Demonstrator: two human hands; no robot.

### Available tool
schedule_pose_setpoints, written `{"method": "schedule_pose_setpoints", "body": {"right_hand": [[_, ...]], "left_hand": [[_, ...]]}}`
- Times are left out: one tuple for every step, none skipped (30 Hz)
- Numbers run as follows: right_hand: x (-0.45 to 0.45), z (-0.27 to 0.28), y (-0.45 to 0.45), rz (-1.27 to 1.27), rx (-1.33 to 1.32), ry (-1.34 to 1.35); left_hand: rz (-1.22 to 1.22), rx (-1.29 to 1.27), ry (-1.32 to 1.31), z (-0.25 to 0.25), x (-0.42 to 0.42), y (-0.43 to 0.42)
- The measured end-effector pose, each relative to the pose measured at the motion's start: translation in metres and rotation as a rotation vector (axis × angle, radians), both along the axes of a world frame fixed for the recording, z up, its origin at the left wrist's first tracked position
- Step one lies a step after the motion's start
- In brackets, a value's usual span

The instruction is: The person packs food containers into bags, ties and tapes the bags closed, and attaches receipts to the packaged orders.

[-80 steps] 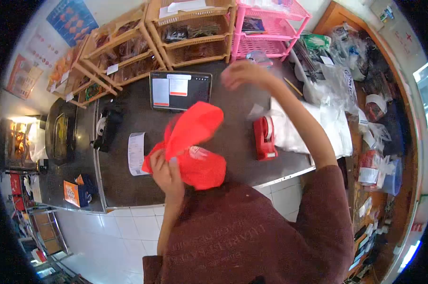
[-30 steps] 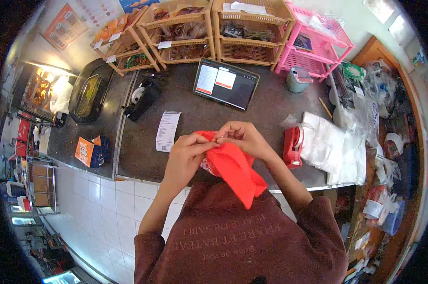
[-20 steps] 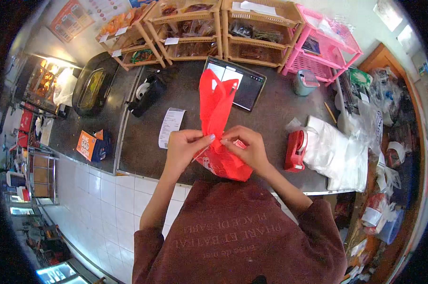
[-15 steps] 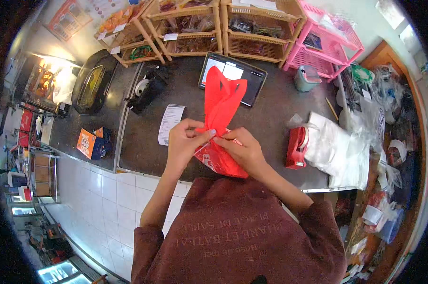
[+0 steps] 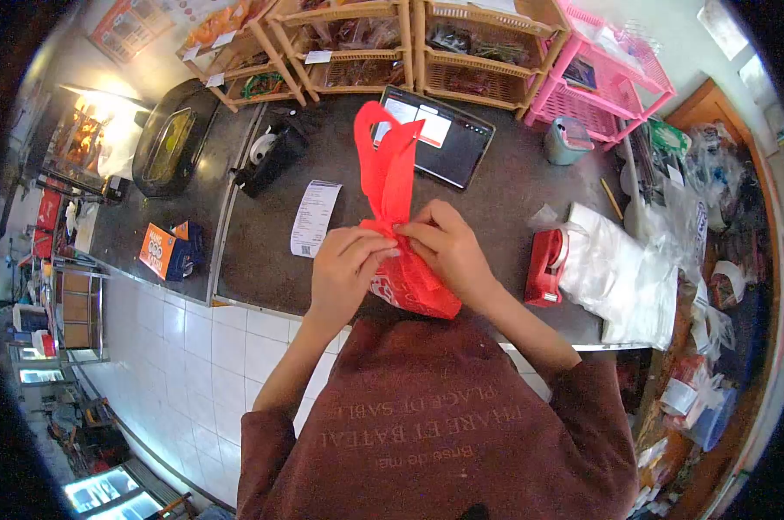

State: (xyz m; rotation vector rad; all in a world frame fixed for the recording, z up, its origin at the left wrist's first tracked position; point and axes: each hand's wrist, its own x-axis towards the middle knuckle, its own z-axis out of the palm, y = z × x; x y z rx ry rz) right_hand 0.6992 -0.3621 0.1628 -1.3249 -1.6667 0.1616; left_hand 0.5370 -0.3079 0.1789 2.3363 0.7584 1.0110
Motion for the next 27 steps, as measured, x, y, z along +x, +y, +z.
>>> {"method": "schedule_pose_setpoints", "body": {"right_hand": [[0.001,0.001,0.000,0.008,-0.006,-0.008],[0.002,0.003,0.000,0.015,-0.010,-0.016],[0.003,0.004,0.000,0.022,-0.015,-0.024],[0.004,0.005,-0.001,0.027,-0.032,-0.032],[0.004,0.006,-0.001,0.034,-0.049,-0.039],[0.004,0.007,-0.001,0.042,-0.066,-0.045],[0.004,0.008,-0.001,0.039,-0.079,-0.036],[0.004,0.009,-0.001,0.036,-0.092,-0.028],[0.005,0.010,0.000,0.031,-0.104,-0.019],[0.007,0.014,0.000,0.056,-0.149,0.006],[0.012,0.018,0.000,0.080,-0.194,0.031],[0.017,0.021,0.000,0.103,-0.240,0.057],[0.021,0.022,0.001,0.140,-0.298,0.095],[0.025,0.023,0.002,0.176,-0.355,0.134],[0.029,0.024,0.002,0.211,-0.413,0.173],[0.031,0.024,0.002,0.214,-0.424,0.186],[0.034,0.024,0.003,0.217,-0.435,0.198],[0.035,0.024,0.003,0.222,-0.446,0.211],[0.037,0.023,0.003,0.238,-0.448,0.235],[0.038,0.022,0.003,0.254,-0.450,0.260],[0.038,0.021,0.003,0.271,-0.452,0.285],[0.038,0.023,0.002,0.262,-0.481,0.281],[0.038,0.026,0.002,0.253,-0.510,0.276],[0.039,0.028,0.002,0.244,-0.538,0.272],[0.040,0.027,0.002,0.256,-0.544,0.289],[0.041,0.024,0.003,0.267,-0.550,0.306],[0.041,0.023,0.004,0.280,-0.556,0.324]], "left_hand": [[0.013,0.128,0.037,0.003,0.002,0.000],[-0.004,0.144,0.005,0.004,0.005,0.001],[-0.021,0.158,-0.026,0.005,0.009,0.000],[-0.037,0.172,-0.057,0.005,0.011,0.000],[-0.046,0.119,-0.068,0.003,0.013,0.000],[-0.054,0.068,-0.079,-0.002,0.015,0.001],[-0.062,0.016,-0.089,-0.004,0.015,0.001],[-0.029,0.026,-0.050,-0.002,0.015,0.001],[0.003,0.037,-0.010,0.002,0.016,0.000],[0.034,0.047,0.030,0.004,0.016,0.000],[0.022,0.064,0.033,0.005,0.016,0.000],[0.009,0.079,0.037,0.005,0.016,0.000],[-0.006,0.095,0.041,0.005,0.017,0.000],[-0.013,0.085,0.036,0.004,0.017,0.000],[-0.021,0.075,0.031,0.003,0.017,0.000],[-0.028,0.065,0.026,0.002,0.018,0.000],[-0.028,0.068,0.027,0.002,0.018,0.000],[-0.026,0.069,0.027,0.002,0.018,0.000],[-0.023,0.070,0.028,0.002,0.018,-0.001],[-0.025,0.070,0.035,0.001,0.018,-0.001],[-0.028,0.069,0.043,0.000,0.018,0.000],[-0.031,0.069,0.051,0.000,0.017,0.000],[-0.032,0.071,0.051,-0.001,0.017,0.000],[-0.033,0.074,0.052,-0.002,0.017,0.000],[-0.034,0.077,0.052,-0.002,0.017,0.000],[-0.033,0.071,0.046,-0.002,0.016,-0.001],[-0.032,0.066,0.041,-0.001,0.016,-0.001]]}}
